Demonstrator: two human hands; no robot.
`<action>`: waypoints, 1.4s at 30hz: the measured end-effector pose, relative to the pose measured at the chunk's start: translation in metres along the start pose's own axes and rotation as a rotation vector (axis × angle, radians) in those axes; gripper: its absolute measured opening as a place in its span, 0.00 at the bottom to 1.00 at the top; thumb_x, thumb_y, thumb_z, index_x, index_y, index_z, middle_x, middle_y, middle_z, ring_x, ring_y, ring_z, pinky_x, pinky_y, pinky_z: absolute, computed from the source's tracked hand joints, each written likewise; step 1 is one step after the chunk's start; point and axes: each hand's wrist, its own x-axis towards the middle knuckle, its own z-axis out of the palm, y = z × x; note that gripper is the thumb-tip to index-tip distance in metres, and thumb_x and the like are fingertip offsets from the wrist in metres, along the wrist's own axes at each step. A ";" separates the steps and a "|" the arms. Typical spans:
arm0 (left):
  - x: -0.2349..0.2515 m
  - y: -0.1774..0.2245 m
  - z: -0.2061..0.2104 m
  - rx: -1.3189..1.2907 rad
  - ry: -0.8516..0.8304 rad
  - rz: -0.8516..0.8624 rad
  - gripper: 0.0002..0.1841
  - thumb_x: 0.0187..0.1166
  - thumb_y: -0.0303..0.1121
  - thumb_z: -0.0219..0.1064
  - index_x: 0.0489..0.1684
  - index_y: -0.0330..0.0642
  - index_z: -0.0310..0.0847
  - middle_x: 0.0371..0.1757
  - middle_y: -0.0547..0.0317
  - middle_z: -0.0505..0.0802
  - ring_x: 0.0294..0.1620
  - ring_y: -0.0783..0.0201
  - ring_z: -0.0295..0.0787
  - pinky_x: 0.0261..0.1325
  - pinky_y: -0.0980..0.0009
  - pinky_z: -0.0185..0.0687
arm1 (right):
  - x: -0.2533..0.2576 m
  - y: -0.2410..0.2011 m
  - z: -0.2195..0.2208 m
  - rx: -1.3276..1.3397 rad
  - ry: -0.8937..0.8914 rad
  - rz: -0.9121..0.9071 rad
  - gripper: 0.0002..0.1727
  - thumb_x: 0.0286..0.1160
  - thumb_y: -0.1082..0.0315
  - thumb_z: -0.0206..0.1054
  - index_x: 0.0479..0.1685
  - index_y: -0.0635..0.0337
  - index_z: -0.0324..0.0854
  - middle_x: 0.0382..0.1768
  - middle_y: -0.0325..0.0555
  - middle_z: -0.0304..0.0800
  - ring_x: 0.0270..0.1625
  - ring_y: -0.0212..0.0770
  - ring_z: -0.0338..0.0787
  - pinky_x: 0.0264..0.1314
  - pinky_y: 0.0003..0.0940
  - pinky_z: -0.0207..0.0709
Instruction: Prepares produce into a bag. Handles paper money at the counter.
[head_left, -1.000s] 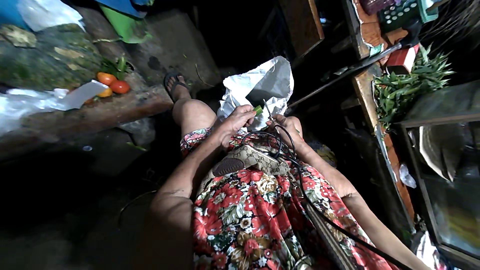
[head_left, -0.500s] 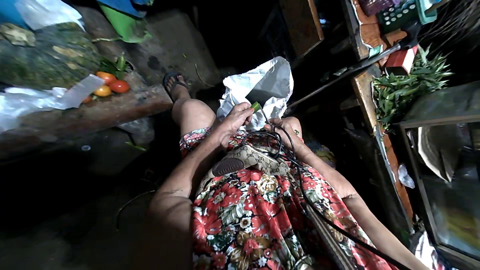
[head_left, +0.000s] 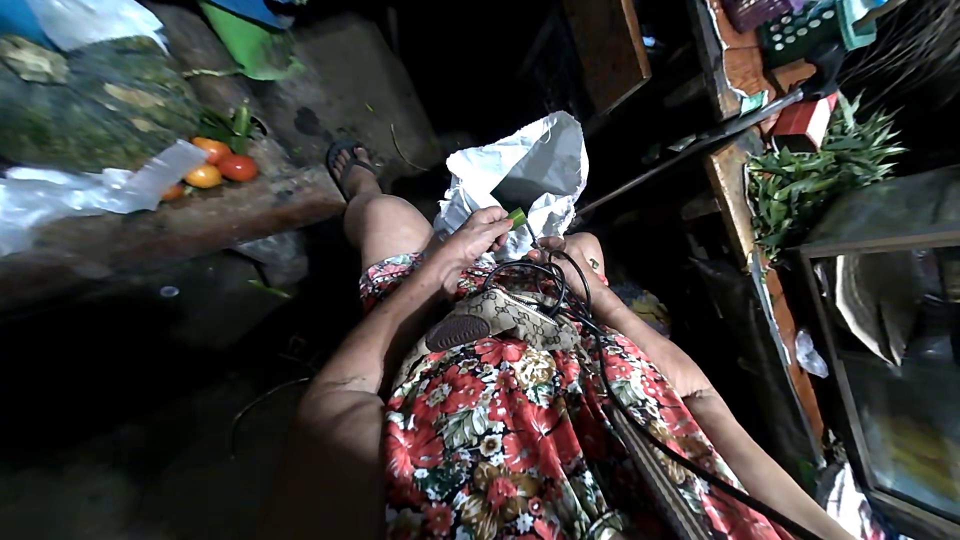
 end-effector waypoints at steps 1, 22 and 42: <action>0.000 0.000 0.000 0.009 -0.020 -0.003 0.10 0.91 0.32 0.55 0.39 0.38 0.77 0.23 0.63 0.79 0.23 0.71 0.74 0.30 0.76 0.70 | 0.001 0.000 0.000 0.021 -0.003 -0.004 0.19 0.83 0.51 0.68 0.66 0.47 0.80 0.32 0.42 0.88 0.23 0.33 0.81 0.26 0.29 0.78; -0.003 0.005 -0.001 -0.041 0.106 -0.023 0.10 0.92 0.33 0.52 0.47 0.37 0.76 0.29 0.58 0.87 0.27 0.68 0.81 0.34 0.73 0.78 | 0.006 0.006 0.000 0.032 0.049 -0.051 0.19 0.82 0.55 0.70 0.65 0.54 0.82 0.41 0.42 0.91 0.34 0.29 0.86 0.39 0.28 0.81; -0.001 0.002 -0.001 -0.029 0.064 -0.002 0.10 0.91 0.32 0.54 0.42 0.37 0.77 0.26 0.61 0.82 0.26 0.69 0.76 0.33 0.74 0.73 | -0.003 -0.001 0.001 -0.054 0.026 -0.033 0.21 0.84 0.50 0.66 0.69 0.50 0.80 0.37 0.44 0.90 0.27 0.33 0.83 0.30 0.30 0.80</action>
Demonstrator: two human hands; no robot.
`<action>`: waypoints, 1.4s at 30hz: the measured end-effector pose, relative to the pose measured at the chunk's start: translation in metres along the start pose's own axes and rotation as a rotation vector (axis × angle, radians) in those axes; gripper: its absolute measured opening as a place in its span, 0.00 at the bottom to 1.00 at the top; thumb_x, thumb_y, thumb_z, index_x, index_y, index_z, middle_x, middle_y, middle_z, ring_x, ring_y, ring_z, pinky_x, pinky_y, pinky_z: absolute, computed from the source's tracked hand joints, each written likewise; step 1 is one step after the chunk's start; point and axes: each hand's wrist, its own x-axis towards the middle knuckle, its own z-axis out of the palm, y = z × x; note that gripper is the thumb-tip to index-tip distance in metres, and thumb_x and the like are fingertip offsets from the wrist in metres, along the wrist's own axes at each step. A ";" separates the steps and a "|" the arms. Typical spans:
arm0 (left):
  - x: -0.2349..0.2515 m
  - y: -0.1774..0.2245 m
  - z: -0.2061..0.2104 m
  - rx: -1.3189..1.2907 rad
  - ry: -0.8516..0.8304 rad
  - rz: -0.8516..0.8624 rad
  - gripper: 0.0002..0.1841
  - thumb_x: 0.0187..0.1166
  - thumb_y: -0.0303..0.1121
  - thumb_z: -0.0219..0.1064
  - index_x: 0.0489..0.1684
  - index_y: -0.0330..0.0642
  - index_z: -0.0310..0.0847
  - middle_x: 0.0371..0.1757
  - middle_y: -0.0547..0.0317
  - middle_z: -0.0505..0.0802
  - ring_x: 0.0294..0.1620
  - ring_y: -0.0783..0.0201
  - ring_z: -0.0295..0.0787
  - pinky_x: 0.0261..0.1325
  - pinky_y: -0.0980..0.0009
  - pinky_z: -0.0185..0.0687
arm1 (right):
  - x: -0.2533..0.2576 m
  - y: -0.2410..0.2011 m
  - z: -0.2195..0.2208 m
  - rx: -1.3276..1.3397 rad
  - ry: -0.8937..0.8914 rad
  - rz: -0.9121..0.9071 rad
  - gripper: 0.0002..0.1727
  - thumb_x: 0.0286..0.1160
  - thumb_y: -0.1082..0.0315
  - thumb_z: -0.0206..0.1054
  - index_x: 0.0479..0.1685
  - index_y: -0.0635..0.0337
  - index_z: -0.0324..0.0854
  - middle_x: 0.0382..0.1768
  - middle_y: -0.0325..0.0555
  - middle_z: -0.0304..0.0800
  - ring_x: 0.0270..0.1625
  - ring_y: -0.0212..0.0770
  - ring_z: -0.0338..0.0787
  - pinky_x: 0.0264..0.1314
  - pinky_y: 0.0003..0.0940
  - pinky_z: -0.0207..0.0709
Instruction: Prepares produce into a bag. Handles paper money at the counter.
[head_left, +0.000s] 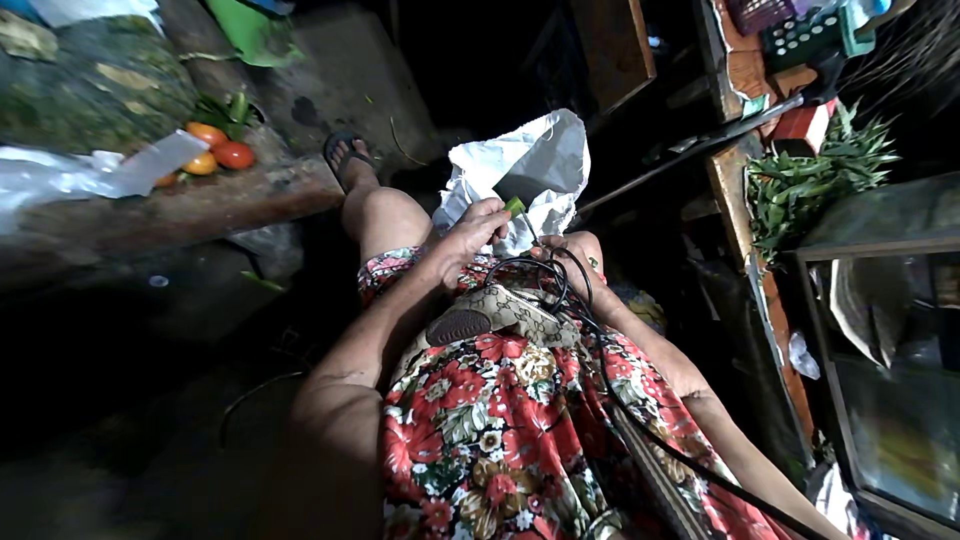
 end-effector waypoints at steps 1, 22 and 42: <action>0.001 -0.001 -0.002 -0.012 0.025 0.015 0.10 0.91 0.32 0.54 0.42 0.38 0.77 0.26 0.62 0.82 0.26 0.70 0.77 0.33 0.74 0.74 | 0.000 0.000 0.000 -0.006 0.010 0.001 0.21 0.84 0.50 0.66 0.69 0.49 0.81 0.37 0.44 0.91 0.27 0.34 0.84 0.30 0.31 0.80; 0.003 -0.003 -0.001 -0.020 0.019 0.014 0.10 0.90 0.31 0.55 0.37 0.40 0.74 0.24 0.63 0.79 0.24 0.71 0.74 0.31 0.75 0.72 | 0.008 0.004 -0.001 0.053 0.016 -0.055 0.18 0.83 0.55 0.68 0.63 0.56 0.82 0.36 0.40 0.90 0.30 0.28 0.84 0.36 0.26 0.80; 0.000 0.001 0.001 0.081 -0.076 -0.017 0.09 0.90 0.31 0.56 0.39 0.39 0.76 0.23 0.63 0.79 0.23 0.71 0.74 0.29 0.76 0.71 | 0.004 -0.027 0.005 0.106 0.014 0.116 0.17 0.83 0.67 0.67 0.65 0.67 0.79 0.38 0.47 0.88 0.30 0.32 0.83 0.35 0.29 0.81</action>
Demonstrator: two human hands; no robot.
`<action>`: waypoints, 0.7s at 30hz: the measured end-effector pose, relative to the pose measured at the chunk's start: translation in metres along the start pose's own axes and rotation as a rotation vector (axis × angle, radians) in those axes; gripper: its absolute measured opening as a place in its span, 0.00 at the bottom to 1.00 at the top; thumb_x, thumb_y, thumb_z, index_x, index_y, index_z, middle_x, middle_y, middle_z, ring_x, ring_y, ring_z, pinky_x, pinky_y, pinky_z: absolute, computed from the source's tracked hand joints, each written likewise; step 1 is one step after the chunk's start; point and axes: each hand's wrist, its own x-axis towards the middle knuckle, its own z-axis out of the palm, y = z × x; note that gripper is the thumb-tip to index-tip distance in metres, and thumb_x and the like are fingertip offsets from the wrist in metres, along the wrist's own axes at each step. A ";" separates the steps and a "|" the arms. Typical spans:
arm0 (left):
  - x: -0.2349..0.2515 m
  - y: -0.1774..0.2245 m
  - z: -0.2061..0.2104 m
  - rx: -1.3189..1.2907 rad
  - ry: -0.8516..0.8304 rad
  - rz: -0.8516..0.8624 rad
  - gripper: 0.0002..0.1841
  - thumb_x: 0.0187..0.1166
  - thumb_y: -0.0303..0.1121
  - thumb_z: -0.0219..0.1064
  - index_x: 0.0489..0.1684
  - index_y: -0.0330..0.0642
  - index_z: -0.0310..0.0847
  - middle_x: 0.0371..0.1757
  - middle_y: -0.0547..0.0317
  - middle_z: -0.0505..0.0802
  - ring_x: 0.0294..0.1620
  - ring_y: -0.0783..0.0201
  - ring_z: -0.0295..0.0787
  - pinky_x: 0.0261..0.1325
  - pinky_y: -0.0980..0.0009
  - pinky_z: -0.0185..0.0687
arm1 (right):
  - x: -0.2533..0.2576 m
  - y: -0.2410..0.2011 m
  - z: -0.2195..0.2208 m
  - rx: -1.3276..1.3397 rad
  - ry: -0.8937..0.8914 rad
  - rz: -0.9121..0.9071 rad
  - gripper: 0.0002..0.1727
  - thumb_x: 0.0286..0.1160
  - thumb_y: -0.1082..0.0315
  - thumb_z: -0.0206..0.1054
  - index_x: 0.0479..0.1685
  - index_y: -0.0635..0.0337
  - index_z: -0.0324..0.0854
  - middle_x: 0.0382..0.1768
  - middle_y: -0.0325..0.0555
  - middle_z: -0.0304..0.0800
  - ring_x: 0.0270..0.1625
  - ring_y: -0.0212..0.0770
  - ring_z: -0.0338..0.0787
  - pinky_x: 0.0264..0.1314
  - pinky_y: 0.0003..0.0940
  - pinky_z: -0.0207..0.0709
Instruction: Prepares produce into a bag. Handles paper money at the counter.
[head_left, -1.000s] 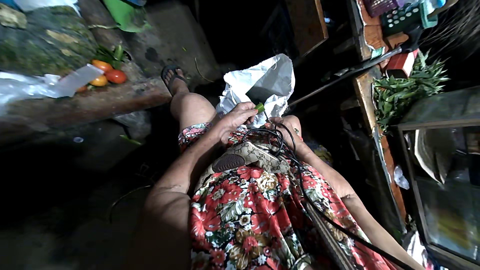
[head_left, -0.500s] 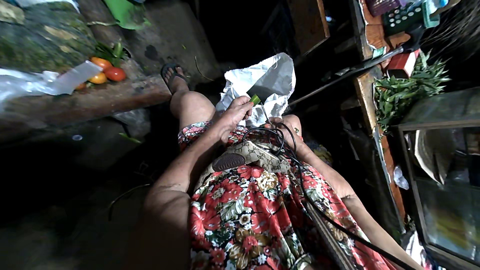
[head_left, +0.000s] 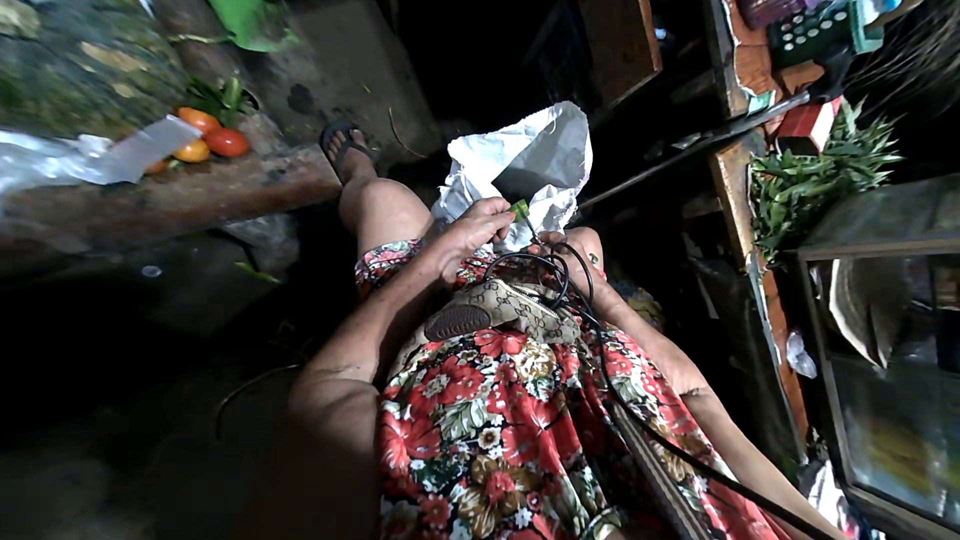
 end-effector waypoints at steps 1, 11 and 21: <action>-0.001 0.001 0.000 0.002 0.002 0.001 0.09 0.90 0.31 0.55 0.39 0.39 0.76 0.23 0.63 0.79 0.23 0.71 0.74 0.30 0.76 0.71 | -0.003 -0.005 0.001 0.005 0.010 0.021 0.17 0.83 0.68 0.67 0.65 0.67 0.79 0.39 0.46 0.88 0.31 0.31 0.83 0.35 0.29 0.81; -0.002 0.001 -0.001 -0.075 0.058 0.027 0.09 0.91 0.32 0.55 0.40 0.40 0.76 0.24 0.64 0.80 0.23 0.72 0.74 0.30 0.77 0.70 | -0.004 -0.003 0.001 -0.016 0.031 0.004 0.16 0.82 0.69 0.68 0.63 0.67 0.80 0.39 0.45 0.88 0.34 0.28 0.83 0.40 0.25 0.80; 0.000 -0.001 -0.004 -0.104 0.116 0.065 0.09 0.91 0.32 0.55 0.39 0.40 0.75 0.24 0.64 0.79 0.24 0.71 0.74 0.31 0.76 0.72 | 0.022 0.034 -0.005 0.007 -0.014 -0.198 0.17 0.80 0.64 0.70 0.61 0.67 0.80 0.37 0.43 0.92 0.36 0.28 0.87 0.43 0.27 0.83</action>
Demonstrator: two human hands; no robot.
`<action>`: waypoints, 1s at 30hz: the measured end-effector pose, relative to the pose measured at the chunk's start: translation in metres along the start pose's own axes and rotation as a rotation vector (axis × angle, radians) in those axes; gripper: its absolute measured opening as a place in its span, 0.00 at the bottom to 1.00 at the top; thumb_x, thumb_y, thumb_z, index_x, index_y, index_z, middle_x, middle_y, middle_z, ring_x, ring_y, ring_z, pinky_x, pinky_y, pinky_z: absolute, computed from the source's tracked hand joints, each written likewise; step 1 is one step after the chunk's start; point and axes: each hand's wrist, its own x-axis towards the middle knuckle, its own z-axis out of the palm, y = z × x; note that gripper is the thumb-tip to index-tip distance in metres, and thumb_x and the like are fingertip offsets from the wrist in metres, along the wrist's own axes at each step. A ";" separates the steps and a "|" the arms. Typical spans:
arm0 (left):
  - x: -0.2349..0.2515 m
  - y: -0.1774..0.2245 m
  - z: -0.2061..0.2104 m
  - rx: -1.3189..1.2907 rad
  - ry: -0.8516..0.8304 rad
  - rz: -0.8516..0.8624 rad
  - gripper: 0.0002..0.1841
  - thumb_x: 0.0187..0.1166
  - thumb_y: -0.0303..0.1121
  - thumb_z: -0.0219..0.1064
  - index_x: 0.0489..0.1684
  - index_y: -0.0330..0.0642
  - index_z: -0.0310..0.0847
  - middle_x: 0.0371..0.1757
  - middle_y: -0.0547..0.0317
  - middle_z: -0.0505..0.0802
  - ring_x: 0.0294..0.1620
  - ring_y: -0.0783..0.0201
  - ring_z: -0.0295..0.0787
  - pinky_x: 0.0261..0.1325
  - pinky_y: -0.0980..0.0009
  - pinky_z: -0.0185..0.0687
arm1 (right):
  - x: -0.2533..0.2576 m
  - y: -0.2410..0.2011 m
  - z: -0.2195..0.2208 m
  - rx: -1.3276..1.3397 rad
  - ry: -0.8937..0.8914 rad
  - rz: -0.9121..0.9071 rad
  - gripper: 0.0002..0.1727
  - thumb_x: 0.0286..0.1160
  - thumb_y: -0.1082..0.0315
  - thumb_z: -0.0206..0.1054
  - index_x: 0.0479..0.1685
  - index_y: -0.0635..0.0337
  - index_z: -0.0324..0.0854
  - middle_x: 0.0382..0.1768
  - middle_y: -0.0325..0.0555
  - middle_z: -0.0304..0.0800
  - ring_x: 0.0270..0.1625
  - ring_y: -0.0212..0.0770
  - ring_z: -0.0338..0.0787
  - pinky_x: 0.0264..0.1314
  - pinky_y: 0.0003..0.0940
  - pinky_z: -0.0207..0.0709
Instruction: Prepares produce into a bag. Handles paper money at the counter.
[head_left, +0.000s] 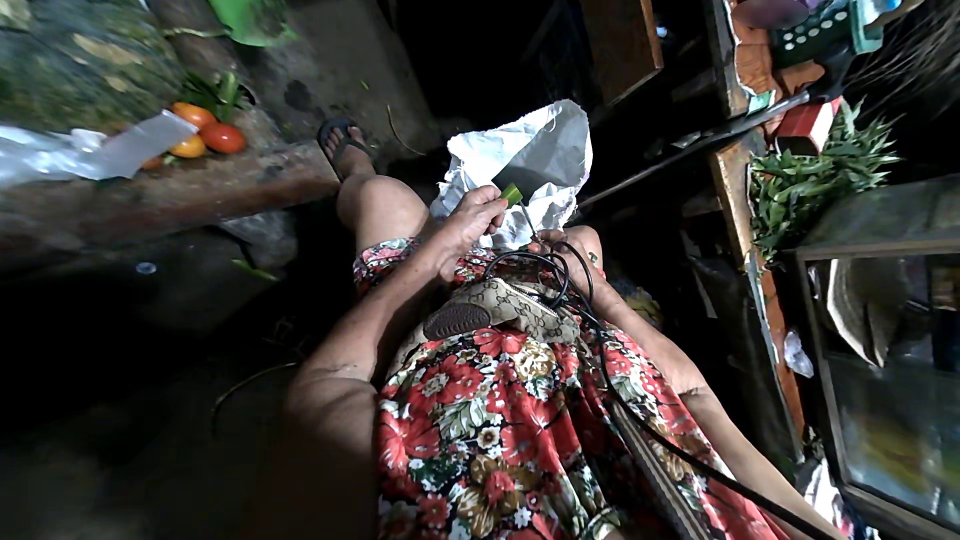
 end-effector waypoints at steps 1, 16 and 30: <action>0.000 0.000 0.001 0.008 -0.015 -0.009 0.09 0.90 0.32 0.55 0.39 0.40 0.75 0.23 0.64 0.79 0.23 0.72 0.74 0.30 0.77 0.71 | 0.000 -0.001 0.001 -0.007 -0.002 0.002 0.17 0.81 0.65 0.70 0.61 0.67 0.80 0.37 0.42 0.91 0.35 0.26 0.87 0.43 0.26 0.83; -0.017 0.000 -0.002 0.047 0.012 -0.030 0.10 0.90 0.38 0.57 0.51 0.40 0.78 0.31 0.60 0.82 0.30 0.69 0.77 0.37 0.71 0.76 | 0.003 -0.002 -0.002 -0.037 -0.019 0.043 0.19 0.84 0.64 0.65 0.67 0.66 0.79 0.47 0.47 0.91 0.44 0.31 0.89 0.52 0.31 0.85; 0.000 0.004 0.001 -0.021 0.126 -0.055 0.11 0.91 0.33 0.55 0.58 0.35 0.76 0.42 0.54 0.94 0.27 0.71 0.82 0.32 0.75 0.75 | 0.010 0.007 -0.010 -0.002 0.124 0.011 0.16 0.82 0.67 0.67 0.63 0.67 0.81 0.37 0.45 0.91 0.34 0.32 0.88 0.40 0.31 0.84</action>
